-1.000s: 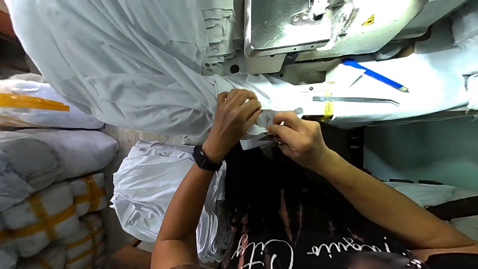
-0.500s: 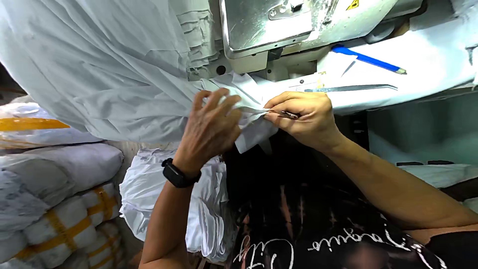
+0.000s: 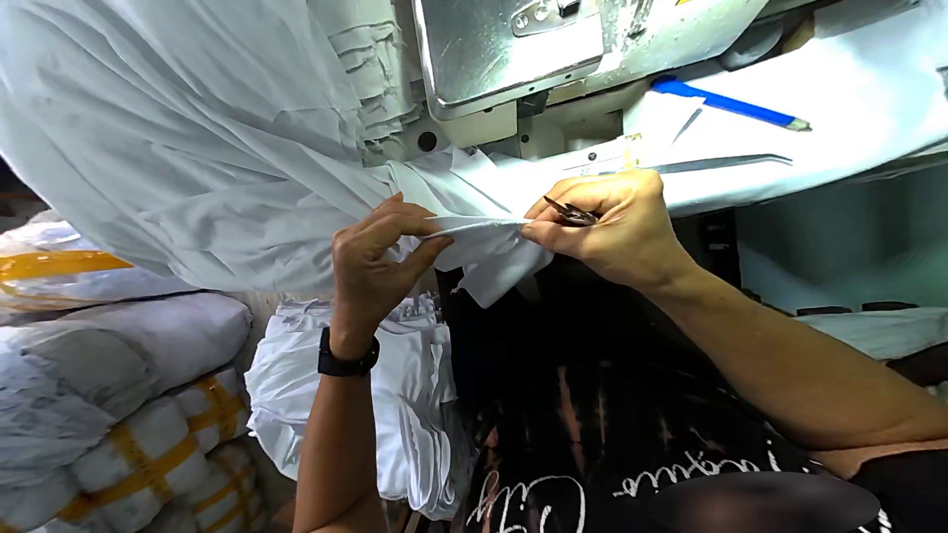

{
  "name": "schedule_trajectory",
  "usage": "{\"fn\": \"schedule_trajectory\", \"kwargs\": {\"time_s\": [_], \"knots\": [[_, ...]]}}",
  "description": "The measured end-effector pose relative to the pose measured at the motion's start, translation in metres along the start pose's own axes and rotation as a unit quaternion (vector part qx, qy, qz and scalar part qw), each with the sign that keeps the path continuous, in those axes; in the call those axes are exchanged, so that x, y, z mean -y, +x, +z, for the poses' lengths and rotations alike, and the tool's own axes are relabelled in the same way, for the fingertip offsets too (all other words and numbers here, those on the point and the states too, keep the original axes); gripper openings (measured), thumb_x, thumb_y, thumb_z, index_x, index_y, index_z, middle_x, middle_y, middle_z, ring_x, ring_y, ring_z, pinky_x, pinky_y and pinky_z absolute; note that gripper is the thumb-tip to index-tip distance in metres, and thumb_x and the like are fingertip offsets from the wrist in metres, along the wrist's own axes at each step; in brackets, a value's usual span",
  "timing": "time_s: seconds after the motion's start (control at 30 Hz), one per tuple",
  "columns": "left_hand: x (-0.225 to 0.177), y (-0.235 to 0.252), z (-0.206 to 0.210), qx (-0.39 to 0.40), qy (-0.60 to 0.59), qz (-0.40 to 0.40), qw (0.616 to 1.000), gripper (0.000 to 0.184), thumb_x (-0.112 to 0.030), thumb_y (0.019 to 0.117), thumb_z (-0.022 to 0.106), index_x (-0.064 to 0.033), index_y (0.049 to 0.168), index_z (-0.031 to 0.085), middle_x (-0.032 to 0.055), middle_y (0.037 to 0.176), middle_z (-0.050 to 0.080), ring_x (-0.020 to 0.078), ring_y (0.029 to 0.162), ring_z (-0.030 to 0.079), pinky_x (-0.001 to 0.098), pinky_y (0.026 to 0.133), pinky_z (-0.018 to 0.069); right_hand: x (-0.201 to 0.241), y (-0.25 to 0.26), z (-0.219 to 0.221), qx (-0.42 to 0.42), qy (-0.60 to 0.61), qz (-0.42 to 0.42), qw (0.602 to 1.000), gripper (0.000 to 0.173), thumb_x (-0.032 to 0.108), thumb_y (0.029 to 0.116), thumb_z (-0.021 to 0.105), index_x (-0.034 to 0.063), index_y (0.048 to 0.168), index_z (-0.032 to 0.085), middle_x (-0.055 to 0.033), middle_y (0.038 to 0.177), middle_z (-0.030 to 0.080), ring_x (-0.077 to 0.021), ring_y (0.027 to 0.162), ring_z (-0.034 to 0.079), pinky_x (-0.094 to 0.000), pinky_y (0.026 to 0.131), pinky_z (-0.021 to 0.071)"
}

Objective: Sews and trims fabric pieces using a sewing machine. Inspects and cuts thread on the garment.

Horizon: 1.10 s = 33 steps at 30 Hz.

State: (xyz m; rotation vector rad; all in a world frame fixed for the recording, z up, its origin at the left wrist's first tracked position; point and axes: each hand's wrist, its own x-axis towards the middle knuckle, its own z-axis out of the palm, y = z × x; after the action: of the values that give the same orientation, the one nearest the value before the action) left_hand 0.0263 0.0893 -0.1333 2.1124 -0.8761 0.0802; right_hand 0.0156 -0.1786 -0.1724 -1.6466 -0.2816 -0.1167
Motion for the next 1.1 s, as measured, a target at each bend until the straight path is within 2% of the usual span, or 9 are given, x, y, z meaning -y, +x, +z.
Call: {"fn": "schedule_trajectory", "kwargs": {"time_s": [0.13, 0.27, 0.37, 0.47, 0.63, 0.77, 0.87, 0.97, 1.1], "knots": [[-0.003, 0.007, 0.037, -0.159, -0.223, -0.106, 0.956, 0.028, -0.005, 0.0973, 0.067, -0.0145, 0.123, 0.061, -0.0047, 0.115, 0.07, 0.0086, 0.107, 0.068, 0.0284, 0.097, 0.0568, -0.002, 0.001, 0.009, -0.037, 0.035, 0.015, 0.999, 0.009, -0.002, 0.081, 0.072, 0.004, 0.076, 0.067, 0.0032, 0.075, 0.069, 0.0083, 0.063, 0.057, -0.0088, 0.056, 0.0454], [-0.012, 0.033, 0.071, -0.234, -0.382, -0.15, 0.881, 0.03, -0.011, 0.101, 0.064, -0.0248, 0.127, 0.061, -0.008, 0.111, 0.072, 0.0052, 0.098, 0.071, 0.0228, 0.087, 0.0596, -0.004, 0.001, -0.027, -0.008, -0.112, -0.052, 0.992, 0.015, 0.008, 0.0914, 0.072, -0.0009, 0.08, 0.07, -0.0062, 0.079, 0.069, -0.002, 0.071, 0.059, -0.0149, 0.066, 0.047], [-0.015, 0.05, 0.085, -0.189, -0.29, -0.117, 0.931, 0.033, -0.001, 0.0952, 0.069, -0.0191, 0.12, 0.058, -0.008, 0.103, 0.07, 0.0026, 0.091, 0.069, 0.0198, 0.08, 0.0593, -0.006, 0.001, -0.088, -0.046, -0.359, -0.029, 0.932, 0.017, 0.006, 0.0958, 0.066, -0.0082, 0.094, 0.075, -0.025, 0.098, 0.072, -0.0306, 0.09, 0.071, -0.0384, 0.086, 0.0561], [-0.013, 0.061, 0.101, -0.113, -0.196, -0.097, 0.969, 0.039, 0.004, 0.0884, 0.073, -0.005, 0.122, 0.056, 0.0011, 0.098, 0.071, 0.0043, 0.083, 0.069, 0.0192, 0.073, 0.0585, -0.011, 0.002, -0.131, -0.047, -0.446, 0.161, 0.879, 0.024, 0.004, 0.0978, 0.065, -0.0163, 0.109, 0.07, -0.0373, 0.117, 0.061, -0.0503, 0.11, 0.061, -0.0585, 0.099, 0.0455], [0.005, 0.059, 0.127, -0.07, -0.173, -0.178, 0.966, 0.044, -0.002, 0.0888, 0.075, -0.0023, 0.129, 0.058, 0.0055, 0.089, 0.075, 0.0097, 0.069, 0.07, 0.0224, 0.06, 0.0576, -0.03, -0.01, -0.155, 0.019, -0.499, 0.024, 0.866, 0.016, -0.003, 0.0987, 0.057, -0.0169, 0.1, 0.064, -0.0371, 0.108, 0.062, -0.0535, 0.092, 0.065, -0.0621, 0.078, 0.0522], [0.006, 0.061, 0.132, -0.074, -0.163, -0.21, 0.961, 0.041, -0.005, 0.0893, 0.076, -0.0037, 0.126, 0.059, 0.0055, 0.088, 0.075, 0.0097, 0.069, 0.069, 0.0225, 0.06, 0.0563, -0.029, -0.021, -0.144, -0.102, -0.462, -0.188, 0.861, 0.013, 0.0, 0.0986, 0.062, -0.0121, 0.1, 0.065, -0.0296, 0.098, 0.065, -0.035, 0.088, 0.066, -0.0382, 0.078, 0.0541], [0.003, 0.064, 0.137, -0.088, -0.128, -0.203, 0.967, 0.036, -0.004, 0.09, 0.075, -0.003, 0.122, 0.06, 0.0056, 0.09, 0.075, 0.0092, 0.074, 0.07, 0.0226, 0.065, 0.0568, -0.032, -0.013, -0.09, -0.229, -0.152, -0.154, 0.949, 0.013, -0.003, 0.0885, 0.068, 0.0053, 0.098, 0.066, 0.0046, 0.097, 0.069, 0.0008, 0.09, 0.066, -0.0144, 0.077, 0.0549], [0.006, 0.057, 0.144, -0.103, -0.094, -0.171, 0.975, 0.027, -0.005, 0.0902, 0.073, -0.0032, 0.114, 0.061, 0.0071, 0.086, 0.073, 0.0127, 0.07, 0.068, 0.0259, 0.061, 0.0553, -0.038, 0.007, -0.037, -0.278, 0.11, -0.014, 0.954, 0.024, -0.01, 0.0834, 0.068, 0.0119, 0.094, 0.065, 0.0103, 0.082, 0.072, 0.0012, 0.064, 0.065, -0.0173, 0.056, 0.0559], [0.008, 0.056, 0.15, -0.123, -0.069, -0.153, 0.978, 0.022, -0.004, 0.0892, 0.073, -0.0043, 0.107, 0.06, 0.007, 0.086, 0.071, 0.0116, 0.071, 0.068, 0.0248, 0.06, 0.0548, -0.058, 0.022, -0.008, -0.28, 0.204, 0.007, 0.938, 0.016, -0.011, 0.0864, 0.064, 0.0051, 0.09, 0.066, 0.0033, 0.076, 0.069, -0.0023, 0.057, 0.06, -0.0185, 0.051, 0.0527]]}}
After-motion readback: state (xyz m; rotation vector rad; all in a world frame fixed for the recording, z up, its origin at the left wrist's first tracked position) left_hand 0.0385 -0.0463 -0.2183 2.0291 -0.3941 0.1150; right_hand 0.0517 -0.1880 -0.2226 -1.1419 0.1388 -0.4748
